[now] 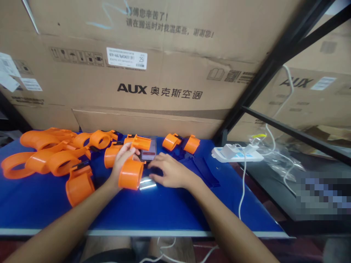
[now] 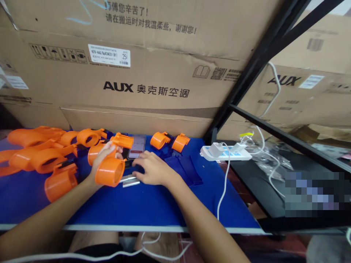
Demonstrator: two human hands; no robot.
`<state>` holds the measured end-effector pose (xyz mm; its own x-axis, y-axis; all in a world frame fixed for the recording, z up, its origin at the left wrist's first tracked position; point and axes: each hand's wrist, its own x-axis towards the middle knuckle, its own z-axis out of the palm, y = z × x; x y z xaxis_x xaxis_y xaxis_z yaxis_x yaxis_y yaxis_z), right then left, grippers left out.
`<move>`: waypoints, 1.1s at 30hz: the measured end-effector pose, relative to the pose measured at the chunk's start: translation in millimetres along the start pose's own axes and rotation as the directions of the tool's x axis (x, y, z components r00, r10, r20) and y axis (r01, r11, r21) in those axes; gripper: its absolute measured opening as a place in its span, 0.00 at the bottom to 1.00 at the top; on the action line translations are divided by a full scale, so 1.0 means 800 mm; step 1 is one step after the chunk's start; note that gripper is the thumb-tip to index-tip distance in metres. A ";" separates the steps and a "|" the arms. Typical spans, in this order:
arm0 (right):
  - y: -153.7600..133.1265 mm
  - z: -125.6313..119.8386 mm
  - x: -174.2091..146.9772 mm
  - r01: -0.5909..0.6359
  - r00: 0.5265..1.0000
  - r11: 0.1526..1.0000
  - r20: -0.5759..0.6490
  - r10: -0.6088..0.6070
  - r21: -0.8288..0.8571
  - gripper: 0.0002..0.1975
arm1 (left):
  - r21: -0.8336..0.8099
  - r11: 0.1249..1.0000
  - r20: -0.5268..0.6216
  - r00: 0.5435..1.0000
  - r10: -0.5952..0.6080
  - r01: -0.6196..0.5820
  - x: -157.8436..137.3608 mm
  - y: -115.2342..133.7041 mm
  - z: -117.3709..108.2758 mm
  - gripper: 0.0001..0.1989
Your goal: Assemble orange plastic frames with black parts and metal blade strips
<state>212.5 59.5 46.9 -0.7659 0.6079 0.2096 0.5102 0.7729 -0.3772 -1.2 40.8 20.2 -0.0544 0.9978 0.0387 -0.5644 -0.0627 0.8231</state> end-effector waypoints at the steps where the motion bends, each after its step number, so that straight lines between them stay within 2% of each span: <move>1: 0.000 0.001 -0.003 0.043 0.997 0.999 0.058 -0.042 -0.017 0.10 | -0.018 1.000 0.001 1.000 -0.006 0.006 -0.001 0.001 -0.002 0.15; 4: -0.001 0.007 -0.011 0.064 0.990 0.997 0.131 -0.057 -0.054 0.11 | -0.065 0.997 0.002 1.000 -0.029 0.029 -0.007 0.000 -0.001 0.15; 12: 0.003 0.008 -0.015 0.070 0.989 0.997 0.129 -0.066 -0.031 0.12 | -0.077 0.996 0.008 0.999 -0.054 0.054 -0.013 -0.001 0.002 0.14; 15: 0.004 0.010 -0.013 0.035 0.998 0.998 0.050 -0.033 -0.046 0.10 | -0.081 0.995 0.008 0.998 -0.062 0.063 -0.012 -0.002 0.001 0.13; 18: 0.005 0.009 -0.012 -0.071 0.991 0.997 -0.112 0.071 0.000 0.07 | -0.054 0.996 -0.009 0.998 -0.064 0.064 -0.011 -0.005 0.001 0.14; 20: 0.007 0.008 -0.012 -0.170 0.952 0.977 -0.236 0.196 0.125 0.07 | -0.034 0.997 -0.031 0.997 -0.068 0.067 -0.013 -0.006 0.002 0.14; 22: 0.009 0.005 -0.013 -0.216 0.890 0.933 -0.334 0.309 0.289 0.10 | -0.005 0.997 -0.037 0.996 -0.081 0.081 -0.017 -0.008 0.004 0.16; 25: 0.009 0.003 -0.012 -0.154 0.820 0.846 -0.412 0.398 0.511 0.14 | 0.076 0.992 -0.009 0.995 -0.095 0.096 -0.024 -0.010 0.007 0.19; 28: 0.006 0.003 -0.009 -0.099 0.769 0.751 -0.430 0.474 0.652 0.15 | 0.142 0.985 -0.002 0.995 -0.103 0.102 -0.028 -0.013 0.008 0.22; 30: 0.002 0.004 -0.007 -0.086 0.751 0.719 -0.429 0.502 0.690 0.16 | 0.167 0.979 -0.016 0.993 -0.116 0.117 -0.027 -0.015 0.008 0.23; 33: -0.002 0.005 -0.006 -0.079 0.762 0.707 -0.415 0.498 0.703 0.16 | 0.187 0.974 -0.027 0.992 -0.123 0.126 -0.026 -0.016 0.007 0.23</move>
<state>214.0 54.5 42.6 -0.1671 0.9231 0.3464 0.1462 0.3707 -0.9172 12.0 20.7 11.8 -0.0063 0.9969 -0.0779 -0.4024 0.0688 0.9129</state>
